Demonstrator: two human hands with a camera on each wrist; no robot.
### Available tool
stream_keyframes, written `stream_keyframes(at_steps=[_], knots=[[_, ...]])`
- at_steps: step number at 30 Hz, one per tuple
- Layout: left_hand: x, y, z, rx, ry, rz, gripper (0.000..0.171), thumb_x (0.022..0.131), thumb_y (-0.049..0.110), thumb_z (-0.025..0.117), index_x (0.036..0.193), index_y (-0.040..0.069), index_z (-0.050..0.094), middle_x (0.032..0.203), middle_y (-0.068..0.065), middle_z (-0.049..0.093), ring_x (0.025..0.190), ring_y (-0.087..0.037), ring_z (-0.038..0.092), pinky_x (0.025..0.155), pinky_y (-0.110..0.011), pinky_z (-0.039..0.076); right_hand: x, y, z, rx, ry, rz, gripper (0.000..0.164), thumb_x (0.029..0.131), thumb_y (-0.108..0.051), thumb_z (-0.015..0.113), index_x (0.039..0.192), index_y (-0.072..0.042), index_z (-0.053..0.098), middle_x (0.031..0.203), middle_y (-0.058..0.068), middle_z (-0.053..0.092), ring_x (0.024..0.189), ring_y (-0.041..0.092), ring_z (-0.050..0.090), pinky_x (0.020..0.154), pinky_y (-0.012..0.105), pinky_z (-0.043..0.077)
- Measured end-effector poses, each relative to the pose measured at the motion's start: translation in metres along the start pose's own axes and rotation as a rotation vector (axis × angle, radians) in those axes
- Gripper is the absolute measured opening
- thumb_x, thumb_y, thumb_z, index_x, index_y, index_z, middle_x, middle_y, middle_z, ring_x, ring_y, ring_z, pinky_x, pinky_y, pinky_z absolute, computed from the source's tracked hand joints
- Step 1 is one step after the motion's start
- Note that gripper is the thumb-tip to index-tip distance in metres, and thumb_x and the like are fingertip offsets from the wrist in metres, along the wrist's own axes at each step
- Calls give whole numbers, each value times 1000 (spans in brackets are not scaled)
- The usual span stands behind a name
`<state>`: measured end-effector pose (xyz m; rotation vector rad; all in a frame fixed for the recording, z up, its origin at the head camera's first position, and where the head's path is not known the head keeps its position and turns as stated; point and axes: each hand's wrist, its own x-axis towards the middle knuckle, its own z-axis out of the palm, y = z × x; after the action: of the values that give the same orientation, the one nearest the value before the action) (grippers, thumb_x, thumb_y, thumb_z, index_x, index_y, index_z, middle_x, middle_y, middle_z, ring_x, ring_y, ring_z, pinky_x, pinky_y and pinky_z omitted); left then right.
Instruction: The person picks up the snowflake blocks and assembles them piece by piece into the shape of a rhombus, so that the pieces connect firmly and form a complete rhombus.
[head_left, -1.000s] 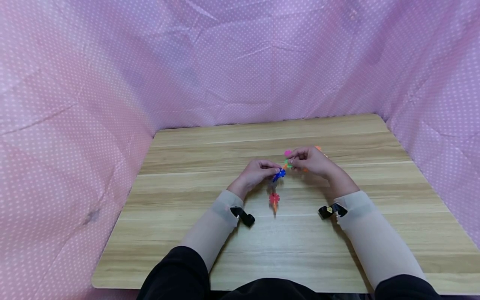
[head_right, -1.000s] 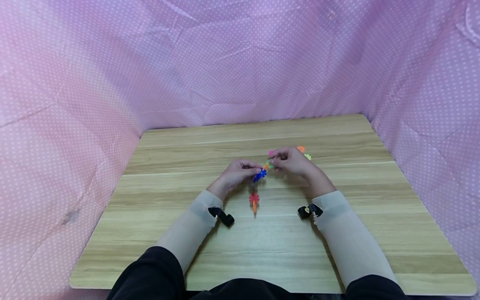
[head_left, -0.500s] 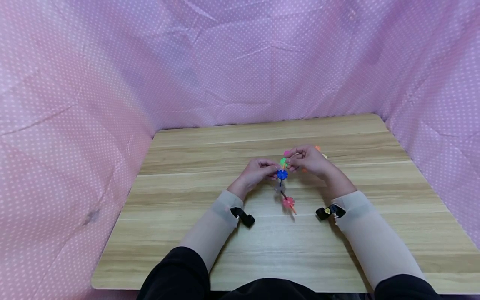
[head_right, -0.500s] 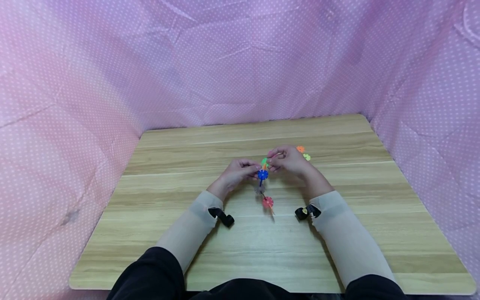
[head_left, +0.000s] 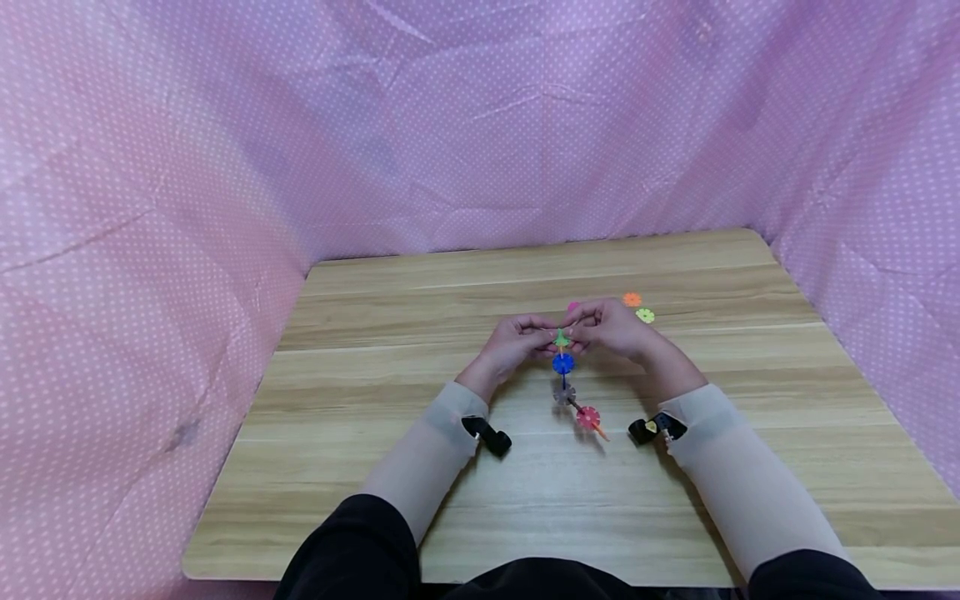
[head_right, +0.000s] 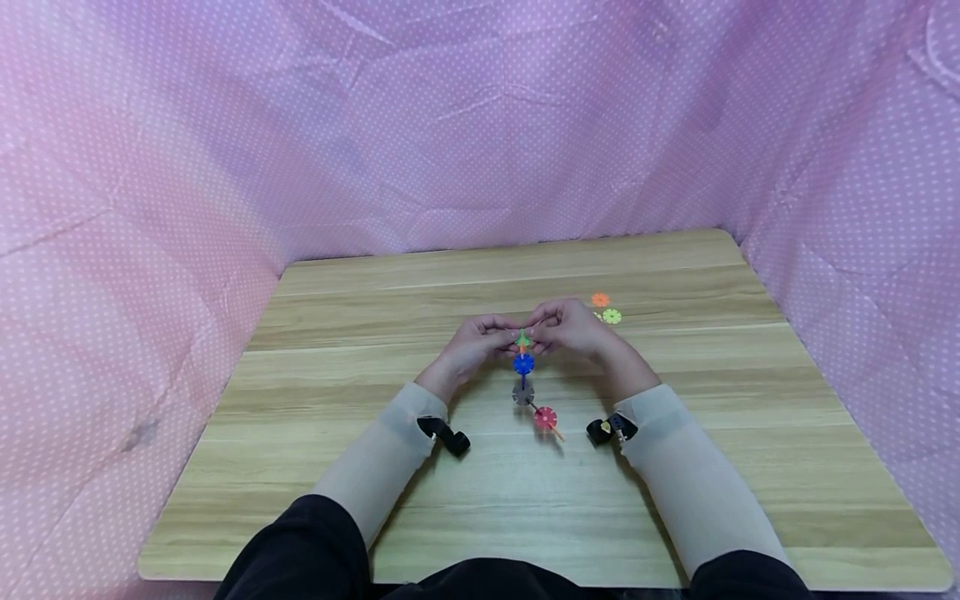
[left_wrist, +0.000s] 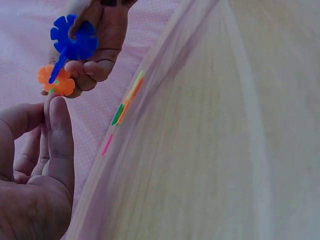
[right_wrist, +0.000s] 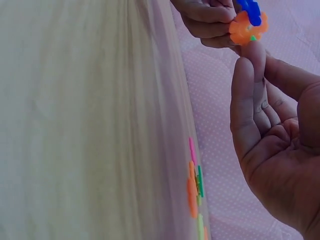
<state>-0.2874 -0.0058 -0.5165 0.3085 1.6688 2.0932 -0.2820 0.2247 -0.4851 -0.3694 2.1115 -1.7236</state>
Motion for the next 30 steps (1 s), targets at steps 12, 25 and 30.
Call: stream_keyframes(at_steps=[12,25,30], knots=[[0,0,-1,-41,78,-22,20,99,-5,68,118,-12,67,93,-8,76,78,-17,74,79,-31,63,-7,-11,-10,-428,166,-2,21,101,-16,72,117,-4,76,103,12,73,92,28,67,77,37,57],[0,2,-5,-50,99,-19,22,100,-3,68,120,-10,67,99,-10,75,80,-17,74,81,-32,63,-20,-5,-40,-542,195,135,29,96,-7,75,123,1,71,104,15,67,89,27,61,70,35,54],[0,3,-6,-40,101,-17,26,100,-1,69,123,-12,65,100,-10,76,82,-17,74,83,-33,63,-25,1,-51,-526,195,163,27,95,-8,77,120,0,73,104,15,65,90,27,57,70,32,54]])
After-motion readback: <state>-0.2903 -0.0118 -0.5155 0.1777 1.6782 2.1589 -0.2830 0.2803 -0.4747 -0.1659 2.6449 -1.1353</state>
